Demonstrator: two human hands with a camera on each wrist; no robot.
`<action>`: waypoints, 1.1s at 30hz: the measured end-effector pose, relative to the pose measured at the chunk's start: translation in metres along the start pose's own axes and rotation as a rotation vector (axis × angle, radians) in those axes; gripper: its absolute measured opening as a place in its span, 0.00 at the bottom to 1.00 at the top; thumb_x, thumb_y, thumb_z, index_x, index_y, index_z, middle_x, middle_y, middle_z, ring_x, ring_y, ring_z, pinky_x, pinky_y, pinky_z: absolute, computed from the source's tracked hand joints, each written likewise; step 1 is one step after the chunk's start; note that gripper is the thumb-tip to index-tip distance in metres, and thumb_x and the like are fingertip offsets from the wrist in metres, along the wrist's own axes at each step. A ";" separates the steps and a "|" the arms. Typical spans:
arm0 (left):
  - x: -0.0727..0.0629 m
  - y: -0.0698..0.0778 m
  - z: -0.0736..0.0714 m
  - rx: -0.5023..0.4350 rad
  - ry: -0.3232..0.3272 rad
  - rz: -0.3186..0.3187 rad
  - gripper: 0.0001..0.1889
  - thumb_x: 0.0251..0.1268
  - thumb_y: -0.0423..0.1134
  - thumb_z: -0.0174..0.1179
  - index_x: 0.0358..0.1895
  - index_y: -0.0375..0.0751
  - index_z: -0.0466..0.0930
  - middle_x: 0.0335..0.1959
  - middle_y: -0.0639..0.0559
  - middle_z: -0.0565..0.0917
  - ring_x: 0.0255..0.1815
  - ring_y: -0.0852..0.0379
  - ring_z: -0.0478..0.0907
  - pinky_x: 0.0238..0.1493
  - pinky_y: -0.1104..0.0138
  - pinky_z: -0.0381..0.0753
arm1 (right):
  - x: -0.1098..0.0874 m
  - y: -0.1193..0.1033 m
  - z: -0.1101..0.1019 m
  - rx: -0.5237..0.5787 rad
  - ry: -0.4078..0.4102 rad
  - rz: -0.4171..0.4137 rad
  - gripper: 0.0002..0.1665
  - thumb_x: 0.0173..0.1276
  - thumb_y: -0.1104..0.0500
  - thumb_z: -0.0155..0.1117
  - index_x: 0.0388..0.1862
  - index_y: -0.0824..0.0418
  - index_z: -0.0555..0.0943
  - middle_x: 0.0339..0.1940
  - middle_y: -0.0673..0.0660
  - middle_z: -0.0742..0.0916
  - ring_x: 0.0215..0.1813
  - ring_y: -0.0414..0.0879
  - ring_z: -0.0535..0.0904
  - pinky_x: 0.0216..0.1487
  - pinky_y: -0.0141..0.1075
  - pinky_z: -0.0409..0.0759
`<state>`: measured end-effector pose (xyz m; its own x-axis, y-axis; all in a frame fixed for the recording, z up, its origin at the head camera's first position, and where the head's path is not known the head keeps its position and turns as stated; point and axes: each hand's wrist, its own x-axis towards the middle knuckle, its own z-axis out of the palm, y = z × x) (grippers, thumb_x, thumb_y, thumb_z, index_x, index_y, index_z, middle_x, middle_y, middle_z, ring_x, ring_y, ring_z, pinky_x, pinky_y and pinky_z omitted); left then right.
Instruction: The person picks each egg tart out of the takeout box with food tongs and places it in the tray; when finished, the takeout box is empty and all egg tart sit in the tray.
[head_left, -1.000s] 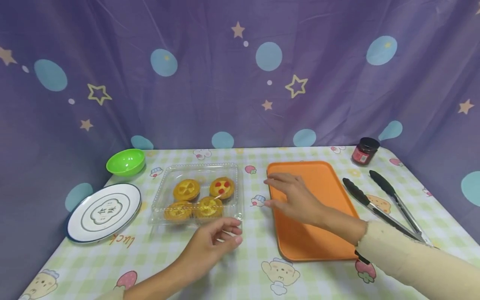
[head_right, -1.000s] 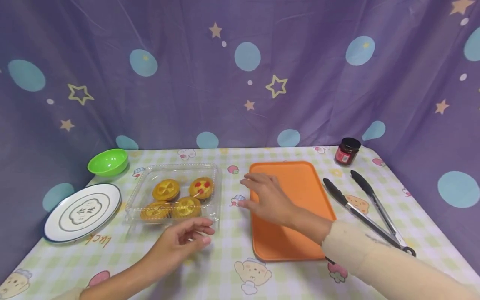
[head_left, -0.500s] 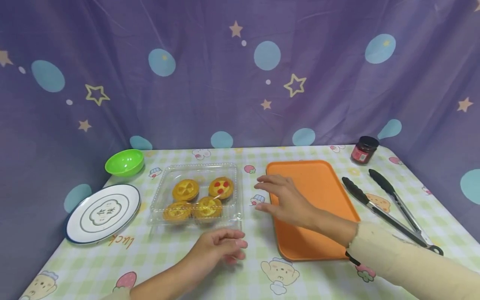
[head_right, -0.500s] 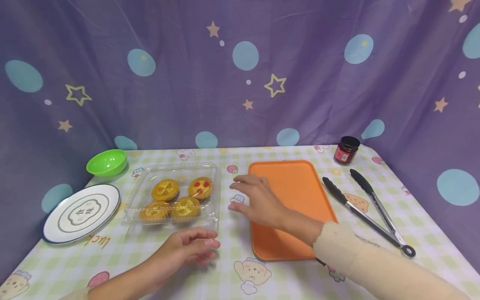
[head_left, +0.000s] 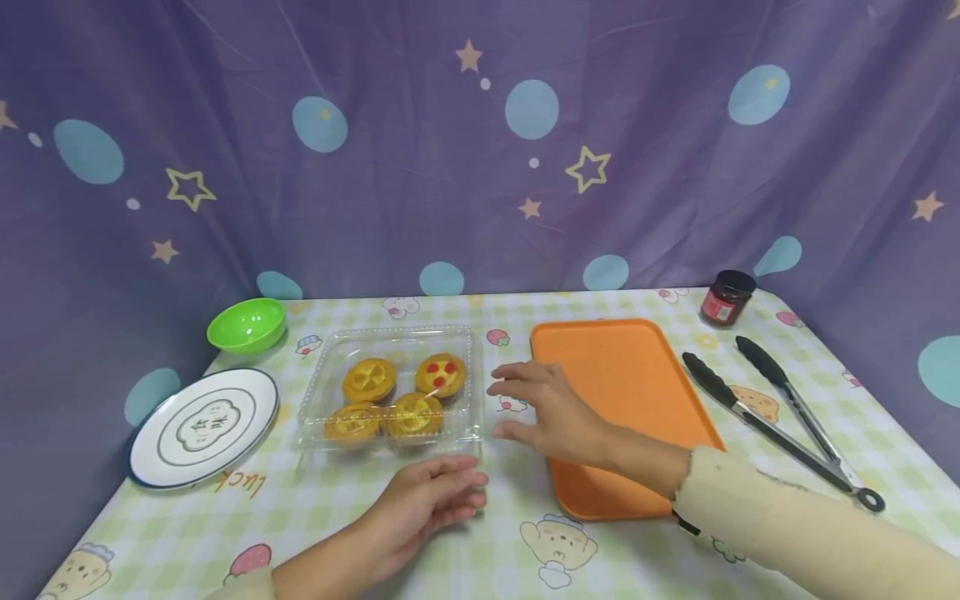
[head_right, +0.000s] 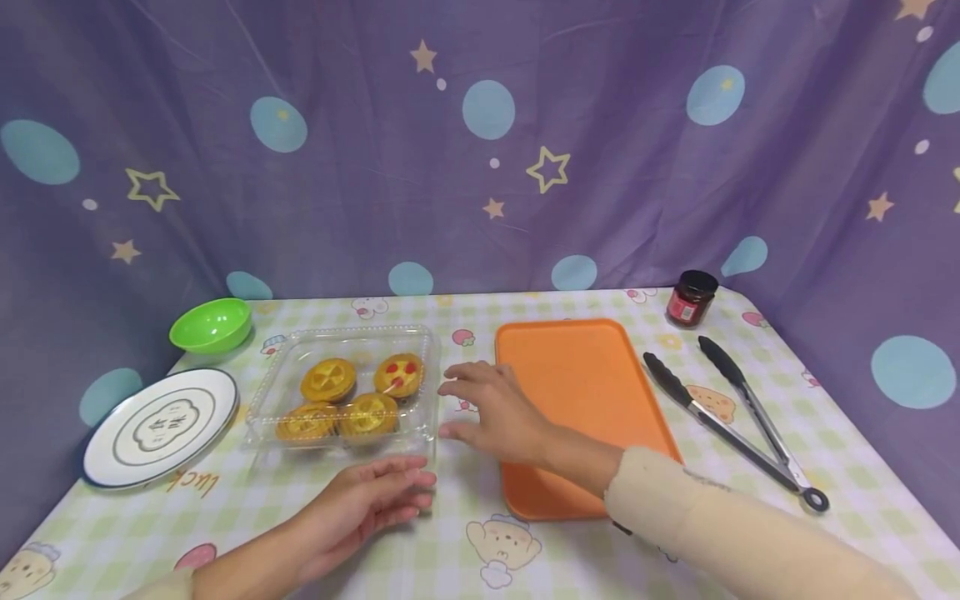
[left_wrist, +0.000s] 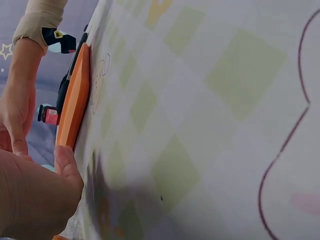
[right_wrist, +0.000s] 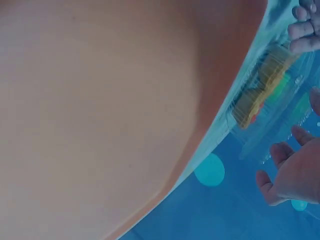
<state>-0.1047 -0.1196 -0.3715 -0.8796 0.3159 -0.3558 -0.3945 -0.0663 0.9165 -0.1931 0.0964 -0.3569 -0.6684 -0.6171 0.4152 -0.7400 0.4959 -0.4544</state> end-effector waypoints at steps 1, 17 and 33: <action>0.001 0.000 0.000 -0.007 0.004 0.002 0.28 0.69 0.40 0.57 0.64 0.23 0.64 0.51 0.42 0.82 0.45 0.54 0.82 0.52 0.65 0.84 | 0.000 0.000 0.002 -0.003 -0.002 -0.007 0.27 0.57 0.51 0.75 0.53 0.60 0.82 0.61 0.56 0.79 0.64 0.47 0.71 0.58 0.43 0.66; 0.018 -0.003 -0.007 -0.098 0.075 0.027 0.28 0.70 0.43 0.57 0.64 0.25 0.64 0.46 0.47 0.84 0.42 0.57 0.83 0.50 0.68 0.85 | 0.003 -0.003 0.018 -0.096 0.020 -0.081 0.25 0.53 0.52 0.77 0.49 0.59 0.83 0.57 0.57 0.81 0.59 0.49 0.74 0.59 0.45 0.68; 0.028 -0.008 -0.009 -0.148 0.102 0.043 0.25 0.67 0.43 0.61 0.59 0.27 0.71 0.44 0.47 0.86 0.37 0.60 0.85 0.43 0.73 0.85 | 0.003 -0.002 0.022 -0.192 0.039 -0.194 0.20 0.58 0.54 0.74 0.46 0.63 0.84 0.53 0.55 0.84 0.56 0.47 0.76 0.63 0.47 0.69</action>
<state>-0.1285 -0.1186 -0.3901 -0.9160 0.2129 -0.3400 -0.3839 -0.2190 0.8970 -0.1921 0.0800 -0.3718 -0.5125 -0.6898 0.5114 -0.8525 0.4799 -0.2071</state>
